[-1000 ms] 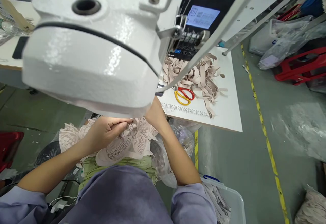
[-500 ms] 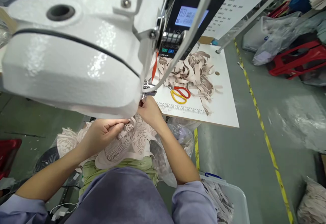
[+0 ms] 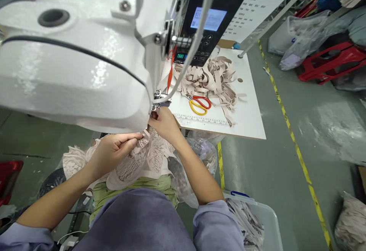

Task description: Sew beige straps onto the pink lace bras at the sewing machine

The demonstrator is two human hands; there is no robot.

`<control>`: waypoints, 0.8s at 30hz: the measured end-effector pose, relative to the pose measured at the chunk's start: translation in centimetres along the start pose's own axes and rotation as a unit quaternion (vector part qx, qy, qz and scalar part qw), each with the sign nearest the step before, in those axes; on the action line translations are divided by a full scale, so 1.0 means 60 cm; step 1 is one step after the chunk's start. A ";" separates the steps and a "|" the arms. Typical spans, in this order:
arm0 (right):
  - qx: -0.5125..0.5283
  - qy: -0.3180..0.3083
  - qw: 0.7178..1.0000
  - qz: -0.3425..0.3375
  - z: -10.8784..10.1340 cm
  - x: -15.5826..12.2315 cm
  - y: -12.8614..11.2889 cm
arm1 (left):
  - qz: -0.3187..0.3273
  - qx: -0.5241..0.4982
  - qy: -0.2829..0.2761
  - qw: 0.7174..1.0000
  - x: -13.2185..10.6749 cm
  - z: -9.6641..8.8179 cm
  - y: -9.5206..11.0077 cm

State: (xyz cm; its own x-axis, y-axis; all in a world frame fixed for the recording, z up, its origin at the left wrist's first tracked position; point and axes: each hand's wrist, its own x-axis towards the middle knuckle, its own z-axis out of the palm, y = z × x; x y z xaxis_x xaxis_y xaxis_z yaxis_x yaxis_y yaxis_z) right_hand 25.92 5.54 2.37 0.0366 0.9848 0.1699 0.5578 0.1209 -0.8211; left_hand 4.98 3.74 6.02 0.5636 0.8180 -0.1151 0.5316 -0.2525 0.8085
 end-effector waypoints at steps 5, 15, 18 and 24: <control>0.027 0.007 1.000 0.006 0.002 0.003 -0.003 | 0.062 0.081 0.014 0.995 -0.007 -0.004 -0.012; 0.067 0.057 0.996 0.024 0.020 0.004 0.000 | 0.071 0.156 0.076 0.982 -0.021 -0.008 -0.037; 0.065 0.056 0.996 0.017 0.023 0.005 -0.001 | 0.062 0.157 0.098 0.981 -0.022 -0.007 -0.041; 0.064 0.056 0.996 0.016 0.021 0.003 0.002 | 0.079 0.152 0.114 0.979 -0.017 -0.001 -0.044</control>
State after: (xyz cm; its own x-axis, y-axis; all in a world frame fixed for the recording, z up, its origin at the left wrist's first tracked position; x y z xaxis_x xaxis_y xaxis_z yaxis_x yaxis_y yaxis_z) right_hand 24.95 5.85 1.63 0.1488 0.9692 0.1964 0.4444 0.1118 -0.8888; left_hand 2.96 3.61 4.03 0.5164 0.8419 0.1566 0.6327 -0.4984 0.5927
